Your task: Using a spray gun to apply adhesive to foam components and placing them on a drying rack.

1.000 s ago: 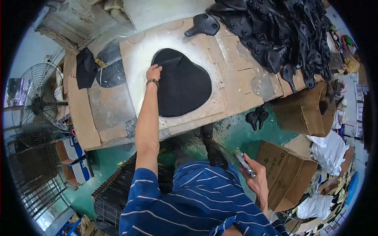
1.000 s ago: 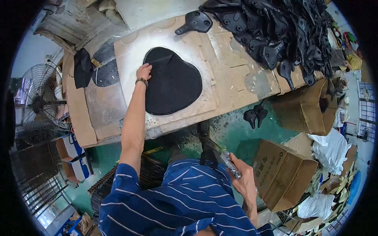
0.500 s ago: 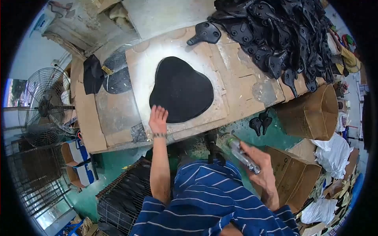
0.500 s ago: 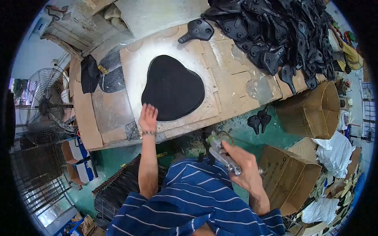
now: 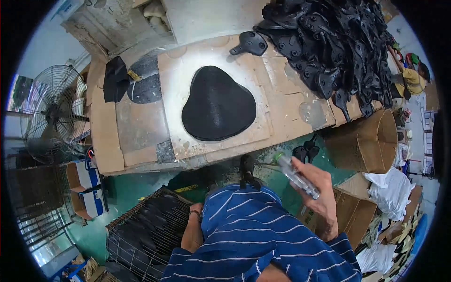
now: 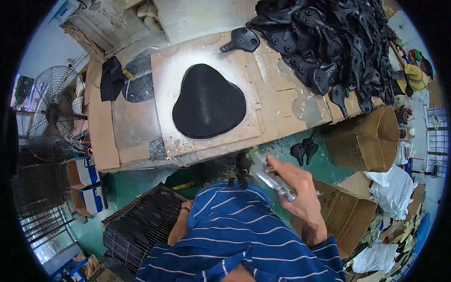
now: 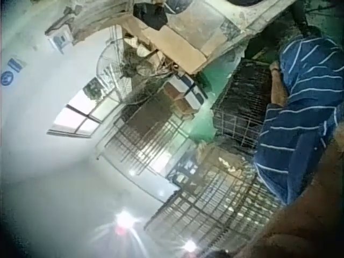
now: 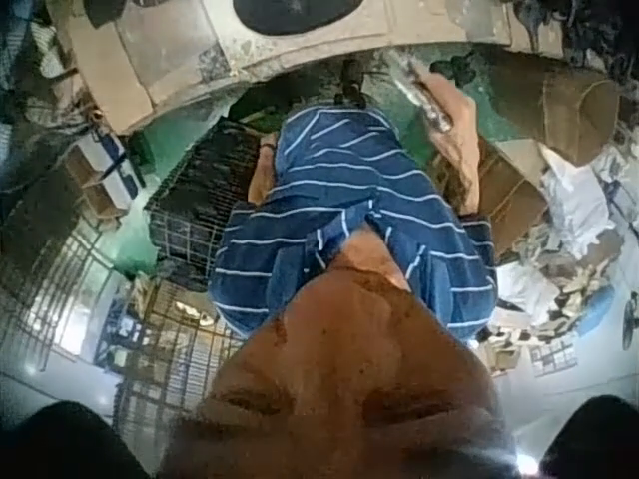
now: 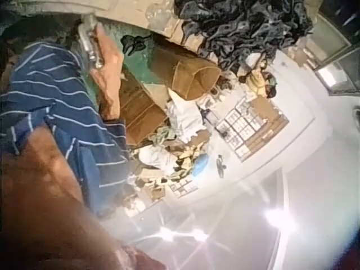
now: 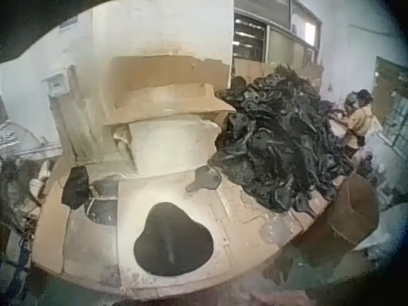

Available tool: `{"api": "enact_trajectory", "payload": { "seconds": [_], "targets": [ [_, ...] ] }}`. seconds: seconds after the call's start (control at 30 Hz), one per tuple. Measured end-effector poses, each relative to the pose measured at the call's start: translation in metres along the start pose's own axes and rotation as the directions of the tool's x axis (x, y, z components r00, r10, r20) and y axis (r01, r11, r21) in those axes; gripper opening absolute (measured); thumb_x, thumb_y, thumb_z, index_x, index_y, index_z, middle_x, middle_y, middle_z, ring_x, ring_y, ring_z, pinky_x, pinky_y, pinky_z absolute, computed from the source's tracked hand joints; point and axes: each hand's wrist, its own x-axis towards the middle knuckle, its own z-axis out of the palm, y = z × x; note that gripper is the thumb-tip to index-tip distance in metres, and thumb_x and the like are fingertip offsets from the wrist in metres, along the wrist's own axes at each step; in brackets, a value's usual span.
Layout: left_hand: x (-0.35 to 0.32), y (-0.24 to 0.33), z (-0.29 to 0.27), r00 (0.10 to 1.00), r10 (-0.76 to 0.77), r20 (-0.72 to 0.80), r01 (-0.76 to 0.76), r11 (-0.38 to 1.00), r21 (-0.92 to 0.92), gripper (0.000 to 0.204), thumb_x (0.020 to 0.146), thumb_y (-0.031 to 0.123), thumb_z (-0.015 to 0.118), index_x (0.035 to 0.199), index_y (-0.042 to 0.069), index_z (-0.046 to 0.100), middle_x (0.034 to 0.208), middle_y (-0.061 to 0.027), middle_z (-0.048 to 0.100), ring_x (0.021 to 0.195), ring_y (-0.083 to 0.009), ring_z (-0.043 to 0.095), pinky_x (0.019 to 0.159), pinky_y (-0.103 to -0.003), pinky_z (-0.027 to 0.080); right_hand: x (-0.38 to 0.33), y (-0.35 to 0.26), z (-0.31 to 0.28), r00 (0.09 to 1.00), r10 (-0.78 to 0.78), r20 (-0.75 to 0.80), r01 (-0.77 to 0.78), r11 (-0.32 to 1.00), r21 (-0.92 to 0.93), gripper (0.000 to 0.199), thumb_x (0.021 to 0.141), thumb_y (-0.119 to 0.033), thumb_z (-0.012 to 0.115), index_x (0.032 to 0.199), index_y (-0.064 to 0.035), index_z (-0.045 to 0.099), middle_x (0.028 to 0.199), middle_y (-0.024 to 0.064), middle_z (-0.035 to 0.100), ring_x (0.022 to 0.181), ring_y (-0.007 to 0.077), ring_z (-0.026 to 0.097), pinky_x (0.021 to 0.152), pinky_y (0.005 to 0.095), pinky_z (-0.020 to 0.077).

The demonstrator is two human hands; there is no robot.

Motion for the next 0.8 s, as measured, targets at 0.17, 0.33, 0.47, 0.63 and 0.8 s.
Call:
{"api": "enact_trajectory", "payload": {
  "seconds": [0.17,0.33,0.47,0.63,0.8],
  "targets": [
    [-0.01,0.008,-0.02,0.959,-0.252,0.128,0.272,0.7,-0.66,0.024,0.093,0.026,0.061,0.096,0.007,0.076,0.105,-0.0162,0.077,0.098,-0.0349,0.073,0.082,-0.046,0.059,-0.019,0.0,-0.005,0.977,0.065,-0.201,-0.082,0.994,-0.077,0.063,0.076,0.006,0.08,0.137,-0.0018,0.067,0.103,0.0208,0.073,0.089,0.0355,0.072,0.082,0.0357,0.0554],
    [0.039,0.053,-0.092,0.733,-0.294,-0.614,-0.181,0.785,-0.592,0.023,0.098,0.019,0.066,0.115,0.006,0.075,0.109,-0.0151,0.077,0.096,-0.0318,0.074,0.086,-0.042,0.058,-0.052,0.002,-0.022,0.969,0.211,-0.124,-0.227,0.965,-0.129,0.063,0.075,0.007,0.079,0.136,0.0,0.067,0.103,0.0212,0.073,0.091,0.0352,0.072,0.083,0.0363,0.055],
    [0.073,0.083,-0.167,0.7,-0.171,-0.693,-0.379,0.733,-0.565,0.027,0.093,0.013,0.069,0.119,0.005,0.075,0.106,-0.0133,0.078,0.095,-0.0259,0.075,0.089,-0.039,0.058,-0.056,-0.004,-0.017,0.995,0.089,0.04,-0.087,0.995,-0.053,0.07,0.068,0.01,0.074,0.137,0.0017,0.065,0.104,0.0228,0.073,0.093,0.0384,0.072,0.085,0.0381,0.0546],
    [0.052,0.164,-0.247,0.954,0.194,-0.228,-0.251,0.934,-0.256,0.024,0.09,0.014,0.059,0.1,0.01,0.081,0.102,-0.0134,0.079,0.096,-0.0351,0.074,0.091,-0.046,0.058,-0.029,-0.025,-0.003,0.968,0.082,0.237,-0.087,0.996,0.011,0.079,0.062,0.01,0.072,0.14,0.0,0.065,0.11,0.0236,0.073,0.101,0.0415,0.072,0.088,0.0379,0.0551],
    [0.049,0.194,-0.262,0.899,0.203,-0.388,-0.283,0.945,-0.162,0.034,0.087,0.014,0.067,0.12,0.01,0.075,0.128,-0.0169,0.07,0.119,-0.0383,0.065,0.103,-0.047,0.052,0.007,-0.027,0.008,0.982,-0.075,0.175,0.075,0.997,0.006,0.079,0.063,0.012,0.068,0.141,-0.0004,0.063,0.113,0.0242,0.073,0.101,0.043,0.071,0.09,0.0412,0.0563]
  ]
}}
